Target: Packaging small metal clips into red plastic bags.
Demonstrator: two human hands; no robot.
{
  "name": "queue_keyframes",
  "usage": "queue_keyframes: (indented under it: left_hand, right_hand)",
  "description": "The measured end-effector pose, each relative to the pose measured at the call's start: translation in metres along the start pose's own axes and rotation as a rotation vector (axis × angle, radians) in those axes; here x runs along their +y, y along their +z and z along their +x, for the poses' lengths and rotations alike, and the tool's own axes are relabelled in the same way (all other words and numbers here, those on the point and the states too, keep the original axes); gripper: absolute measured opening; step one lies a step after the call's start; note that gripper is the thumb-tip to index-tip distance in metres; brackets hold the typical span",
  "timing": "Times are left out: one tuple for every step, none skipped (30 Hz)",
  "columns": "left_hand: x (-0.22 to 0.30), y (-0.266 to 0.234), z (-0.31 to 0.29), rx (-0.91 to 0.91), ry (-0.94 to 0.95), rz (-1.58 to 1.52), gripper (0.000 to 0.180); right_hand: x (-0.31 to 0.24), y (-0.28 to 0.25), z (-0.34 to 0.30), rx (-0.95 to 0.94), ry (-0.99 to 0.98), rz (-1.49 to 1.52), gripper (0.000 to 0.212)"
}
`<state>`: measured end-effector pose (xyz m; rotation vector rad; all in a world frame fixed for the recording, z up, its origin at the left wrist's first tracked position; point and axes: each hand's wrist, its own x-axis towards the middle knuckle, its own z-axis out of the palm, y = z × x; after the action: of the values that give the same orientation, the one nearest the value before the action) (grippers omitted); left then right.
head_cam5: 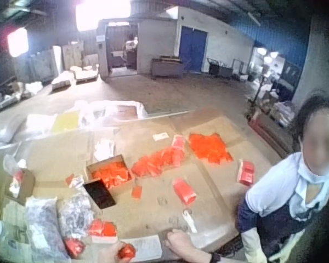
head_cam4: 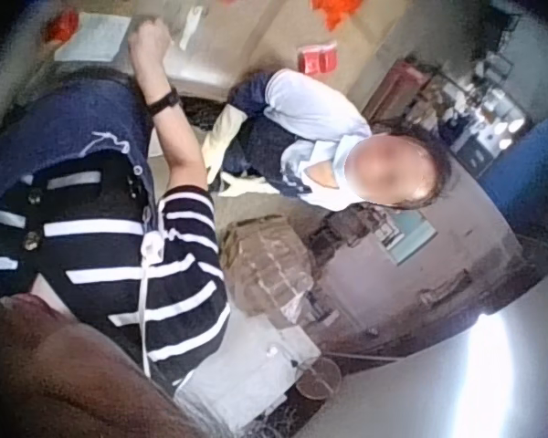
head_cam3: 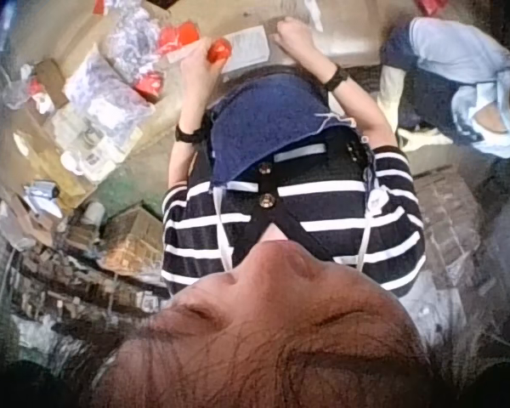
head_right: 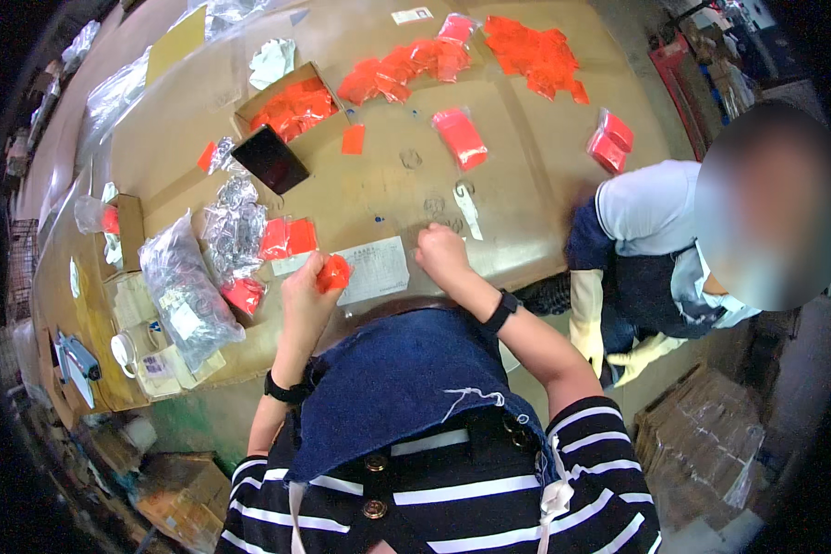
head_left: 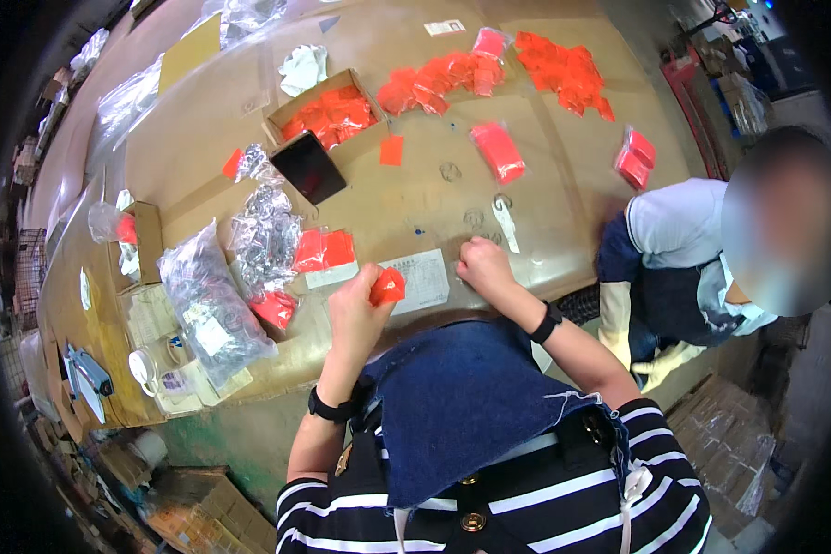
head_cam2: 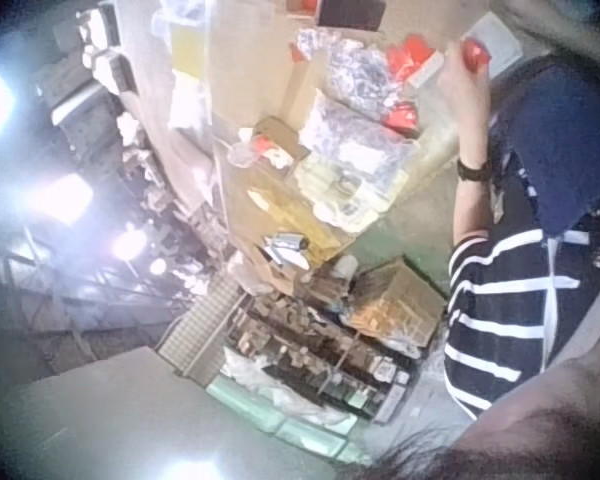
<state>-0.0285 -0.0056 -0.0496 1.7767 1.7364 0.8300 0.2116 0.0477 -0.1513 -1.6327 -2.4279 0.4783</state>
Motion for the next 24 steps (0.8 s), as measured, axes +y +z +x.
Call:
queue_keyframes:
  left_hand:
    - [-0.004, -0.001, -0.001, -0.001, -0.015, 0.005, 0.025]
    - [-0.006, -0.002, 0.001, 0.018, -0.027, 0.012, 0.025]
    - [-0.005, -0.003, -0.001, 0.032, 0.006, 0.020, 0.026]
    - [-0.003, -0.003, -0.001, 0.036, 0.049, 0.023, 0.028]
    - [-0.004, -0.004, -0.002, 0.035, 0.052, 0.013, 0.029]
    - [-0.005, -0.003, -0.003, 0.041, 0.049, 0.018, 0.029]
    - [-0.007, 0.000, -0.003, 0.039, 0.052, 0.026, 0.030]
    - [-0.007, 0.002, -0.002, 0.037, 0.055, 0.033, 0.030]
    - [-0.004, 0.002, 0.000, 0.036, 0.059, 0.036, 0.030]
    - [0.002, -0.001, 0.003, 0.054, 0.069, 0.016, 0.028]
    - [0.006, -0.002, 0.005, 0.072, 0.078, -0.003, 0.026]
    - [0.010, -0.003, 0.007, 0.074, 0.081, 0.000, 0.026]
    - [0.014, -0.003, 0.009, 0.085, 0.095, 0.000, 0.027]
    - [0.015, -0.003, 0.010, 0.095, 0.109, -0.001, 0.028]
    - [0.014, -0.003, 0.010, 0.098, 0.110, 0.002, 0.028]
    - [0.011, -0.002, 0.009, 0.105, 0.122, 0.010, 0.028]
    - [0.009, -0.001, 0.009, 0.112, 0.135, 0.016, 0.029]
    - [0.008, 0.000, 0.008, 0.112, 0.135, 0.014, 0.029]
    - [0.006, 0.000, 0.007, 0.115, 0.147, 0.022, 0.029]
    - [0.006, 0.000, 0.007, 0.118, 0.160, 0.029, 0.029]
    - [0.006, 0.001, 0.007, 0.118, 0.159, 0.028, 0.029]
    - [0.006, 0.002, 0.007, 0.121, 0.163, 0.034, 0.029]
    - [0.006, 0.002, 0.007, 0.123, 0.167, 0.040, 0.029]
    - [0.007, 0.003, 0.008, 0.121, 0.168, 0.038, 0.029]
  right_hand:
    - [-0.004, -0.010, 0.006, -0.002, -0.024, 0.002, 0.010]
    - [-0.005, -0.024, 0.007, -0.026, 0.087, 0.313, 0.010]
    - [-0.014, -0.042, 0.007, -0.066, 0.202, 0.625, 0.010]
    - [-0.024, -0.062, 0.007, -0.076, 0.193, 0.627, 0.010]
    - [-0.035, -0.082, 0.010, -0.154, 0.304, 0.949, 0.010]
    - [-0.045, -0.099, 0.012, -0.227, 0.421, 1.265, 0.010]
    - [-0.054, -0.108, 0.012, -0.225, 0.366, 1.310, 0.009]
    - [-0.063, -0.115, 0.013, -0.224, 0.363, 1.313, 0.009]
    - [-0.070, -0.120, 0.014, -0.273, 0.338, 1.345, 0.008]
    - [-0.075, -0.122, 0.015, -0.324, 0.312, 1.375, 0.007]
    - [-0.078, -0.120, 0.015, -0.335, 0.326, 1.396, 0.007]
    - [-0.079, -0.118, 0.015, -0.333, 0.321, 1.398, 0.007]
    - [-0.079, -0.116, 0.016, -0.323, 0.319, 1.379, 0.007]
    - [-0.079, -0.114, 0.017, -0.313, 0.318, 1.359, 0.007]
    - [-0.079, -0.113, 0.017, -0.314, 0.313, 1.361, 0.007]
    - [-0.079, -0.111, 0.016, -0.304, 0.327, 1.361, 0.008]
    - [-0.079, -0.110, 0.017, -0.293, 0.342, 1.361, 0.008]
    - [-0.079, -0.111, 0.017, -0.293, 0.342, 1.359, 0.008]
    - [-0.079, -0.113, 0.016, -0.289, 0.352, 1.358, 0.009]
    - [-0.080, -0.114, 0.016, -0.285, 0.361, 1.356, 0.009]
    - [-0.080, -0.113, 0.016, -0.285, 0.362, 1.354, 0.009]
    - [-0.081, -0.113, 0.016, -0.267, 0.340, 1.330, 0.010]
    - [-0.082, -0.112, 0.015, -0.249, 0.319, 1.307, 0.011]
    - [-0.085, -0.110, 0.014, -0.246, 0.322, 1.306, 0.011]
